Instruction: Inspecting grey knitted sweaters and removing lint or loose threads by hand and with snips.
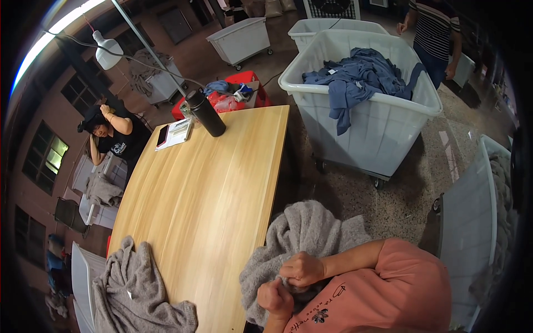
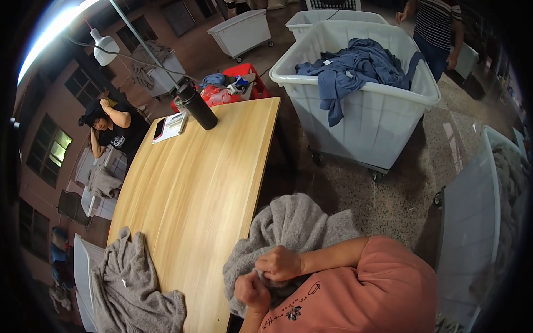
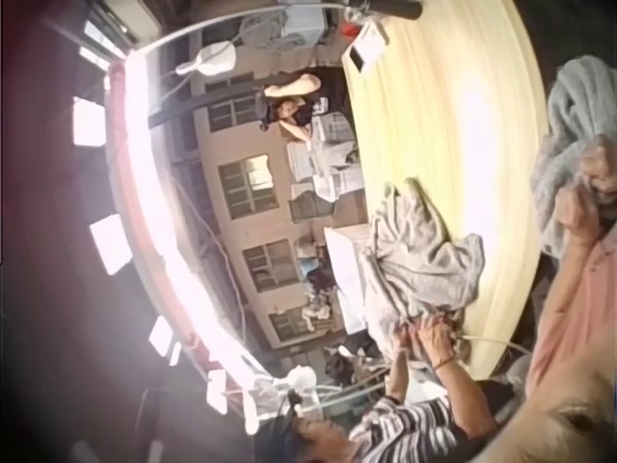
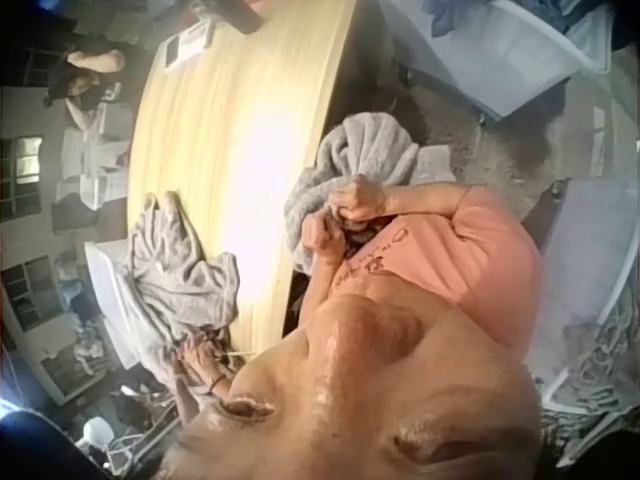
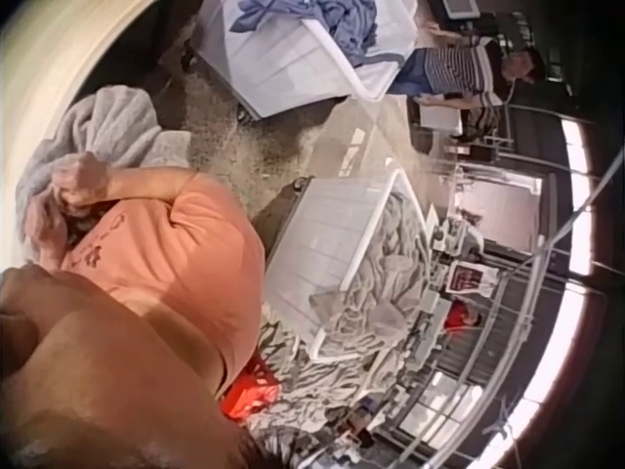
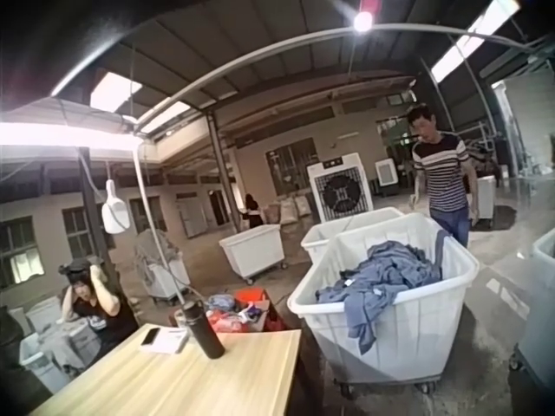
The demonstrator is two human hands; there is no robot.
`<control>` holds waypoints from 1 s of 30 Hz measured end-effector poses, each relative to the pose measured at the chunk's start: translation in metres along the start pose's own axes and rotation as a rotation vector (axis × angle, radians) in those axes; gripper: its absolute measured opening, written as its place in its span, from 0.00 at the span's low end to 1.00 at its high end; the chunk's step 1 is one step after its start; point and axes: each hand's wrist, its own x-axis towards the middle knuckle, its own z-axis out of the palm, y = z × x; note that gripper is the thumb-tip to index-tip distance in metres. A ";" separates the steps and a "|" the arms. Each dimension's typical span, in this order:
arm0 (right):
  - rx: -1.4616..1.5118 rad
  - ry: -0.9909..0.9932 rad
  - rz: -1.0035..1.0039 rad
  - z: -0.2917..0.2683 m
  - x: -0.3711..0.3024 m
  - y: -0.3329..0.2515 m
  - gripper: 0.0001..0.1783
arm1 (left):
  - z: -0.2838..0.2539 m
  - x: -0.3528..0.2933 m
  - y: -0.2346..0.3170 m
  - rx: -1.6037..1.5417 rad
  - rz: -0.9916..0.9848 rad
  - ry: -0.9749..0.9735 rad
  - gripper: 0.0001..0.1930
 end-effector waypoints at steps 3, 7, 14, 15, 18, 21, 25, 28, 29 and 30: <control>-0.012 -0.008 -0.022 -0.001 0.006 0.006 0.08 | 0.000 -0.003 0.003 -0.286 -0.403 0.019 0.04; 0.388 -0.153 0.054 -0.010 0.011 0.012 0.14 | -0.002 -0.004 0.006 -0.229 -0.245 0.047 0.03; 0.302 -0.181 0.189 -0.014 0.008 0.003 0.06 | -0.003 0.003 0.010 -0.432 -0.711 -0.136 0.03; 0.191 -0.129 0.123 -0.011 0.007 0.002 0.07 | -0.002 0.003 0.009 -0.394 -0.616 -0.126 0.03; -0.080 0.014 -0.125 -0.004 0.000 0.002 0.09 | 0.000 0.001 0.008 -0.180 -0.203 -0.048 0.06; -0.096 0.088 -0.170 0.000 0.001 0.003 0.09 | 0.000 0.001 0.009 -0.196 -0.238 -0.031 0.10; -0.201 0.229 -0.213 -0.012 0.008 0.015 0.10 | -0.006 0.005 -0.001 -0.089 -0.277 -0.036 0.11; -0.224 -0.056 -0.138 -0.032 0.004 0.032 0.10 | -0.021 0.000 -0.013 0.024 -0.322 -0.072 0.12; -0.203 -0.358 -0.047 -0.038 -0.002 0.038 0.10 | -0.026 -0.005 -0.015 0.012 -0.365 -0.068 0.13; -0.224 -0.593 0.124 -0.044 -0.008 0.042 0.06 | -0.029 -0.009 -0.017 0.060 -0.324 -0.026 0.12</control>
